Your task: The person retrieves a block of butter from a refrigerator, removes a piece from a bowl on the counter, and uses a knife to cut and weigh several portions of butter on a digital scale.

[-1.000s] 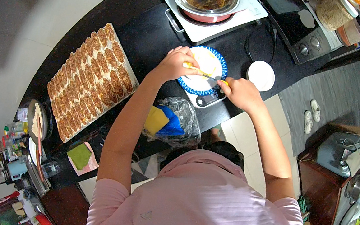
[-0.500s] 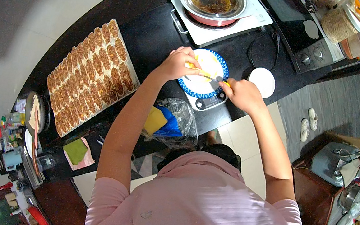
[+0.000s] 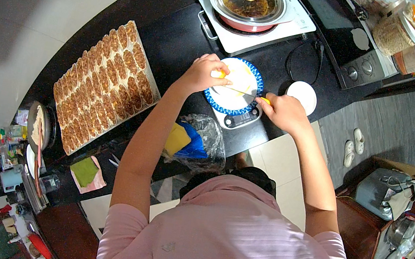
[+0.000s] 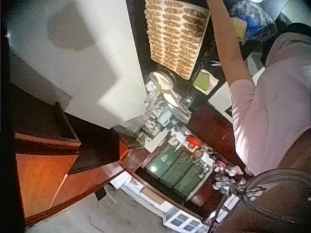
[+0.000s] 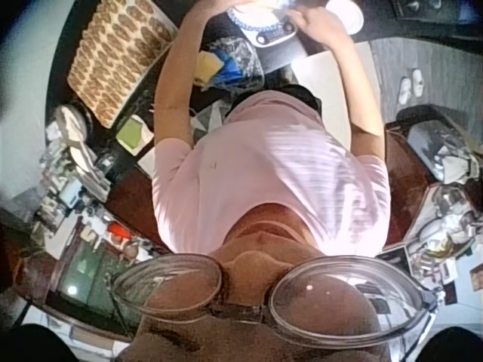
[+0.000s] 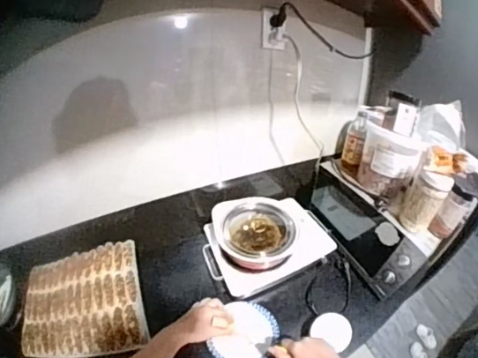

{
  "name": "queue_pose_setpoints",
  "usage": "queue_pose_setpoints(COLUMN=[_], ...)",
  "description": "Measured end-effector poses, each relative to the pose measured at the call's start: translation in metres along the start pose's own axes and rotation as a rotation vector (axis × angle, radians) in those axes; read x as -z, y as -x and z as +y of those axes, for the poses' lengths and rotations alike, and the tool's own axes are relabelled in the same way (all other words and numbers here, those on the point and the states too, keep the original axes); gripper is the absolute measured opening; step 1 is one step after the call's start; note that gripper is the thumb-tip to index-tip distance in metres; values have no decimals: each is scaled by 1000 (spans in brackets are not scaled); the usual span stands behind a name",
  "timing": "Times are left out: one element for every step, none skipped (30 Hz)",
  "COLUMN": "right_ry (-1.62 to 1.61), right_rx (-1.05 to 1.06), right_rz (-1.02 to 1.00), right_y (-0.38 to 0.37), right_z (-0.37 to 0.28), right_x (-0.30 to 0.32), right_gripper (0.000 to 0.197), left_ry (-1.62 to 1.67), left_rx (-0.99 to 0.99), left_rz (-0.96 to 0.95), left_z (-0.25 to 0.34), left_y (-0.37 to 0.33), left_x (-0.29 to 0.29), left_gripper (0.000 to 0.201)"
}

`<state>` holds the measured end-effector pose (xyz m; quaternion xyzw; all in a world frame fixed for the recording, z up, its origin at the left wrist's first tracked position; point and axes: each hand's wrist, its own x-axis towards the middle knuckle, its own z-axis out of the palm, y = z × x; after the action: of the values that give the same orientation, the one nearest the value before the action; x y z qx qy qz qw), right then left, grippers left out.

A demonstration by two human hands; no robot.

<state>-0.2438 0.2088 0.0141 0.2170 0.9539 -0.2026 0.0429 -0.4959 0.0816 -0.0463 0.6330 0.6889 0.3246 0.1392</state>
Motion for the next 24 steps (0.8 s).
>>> queue_pose_setpoints(right_ry=[-39, -78, -116, -172, -196, -220, -244, -249, -251, -254, -257, -254, -249, -245, -237, -228, -220, -244, -269, -295, -282, -269, -256, -281], right_rx=[-21, -42, -62, -123, -143, -162, -184, -215, -222, -230, -238, -241, -238, -234, -249, -263, -277, -291, -304, -317, -314, -312, -309, -314], right_rz=[-10, -20, -30, -36, -10, 16, 43, 12, 12, 12, 11, 27, 42, 58, 66, 74, 83, 87, 90, 93, 100, 111, 122, 127], right_y=[2, 5, 8, 13, 15, 17, 19, 19, 20, 21, 21, 22, 21, 21, 22, 23, 24, 25, 26, 28, 29, 30, 30, 31], right_z=[2, 5, 7, 6, 11, 18, 21, 23, 23, 22, 20, 19, 18, 17, 17, 16, 15, 14, 14, 13, 13, 13, 13, 14], right_x=[2, 3, 5, 10, 8, 4, 2, 2, 2, 2, 1, -1, -3, -4, -5, -6, -7, -6, -6, -6, -8, -9, -10, -10], right_gripper=[50, 50, 50, 49, 49, 49, 48, 48, 48, 48, 48, 49, 49, 49, 50, 50, 51, 49, 47, 46, 46, 47, 47, 48], left_ry=[-5, -11, -16, -63, -41, -20, 3, -8, 4, 17, 29, 21, 23, 24, 26, 26, 25, 25, 36, 46, 56, 74, 67, 60], left_rx=[35, 71, 107, 112, 136, 161, 184, 196, 227, 256, 287, 290, 288, 287, 285, 290, 294, 299, 326, 353, 380, 371, 378, 385], left_rz=[17, 34, 51, 76, 113, 151, 188, 213, 220, 226, 231, 253, 277, 301, 326, 334, 342, 350, 339, 328, 318, 310, 302, 294], left_z=[1, 2, 3, 5, 8, 10, 10, 11, 12, 18, 26, 34, 37, 39, 42, 47, 53, 60, 67, 74, 79, 83, 88, 95], left_y=[0, 1, 2, 3, 4, 6, 9, 13, 18, 22, 26, 30, 35, 40, 46, 51, 55, 59, 64, 68, 73, 79, 84, 88], left_x=[1, 3, 6, 10, 14, 18, 20, 22, 23, 26, 29, 29, 29, 28, 27, 26, 25, 24, 24, 24, 24, 24, 25, 26], left_gripper=[31, 31, 32, 30, 28, 27, 25, 21, 21, 21, 21, 20, 19, 17, 16, 16, 15, 15, 16, 16, 17, 21, 21, 21])
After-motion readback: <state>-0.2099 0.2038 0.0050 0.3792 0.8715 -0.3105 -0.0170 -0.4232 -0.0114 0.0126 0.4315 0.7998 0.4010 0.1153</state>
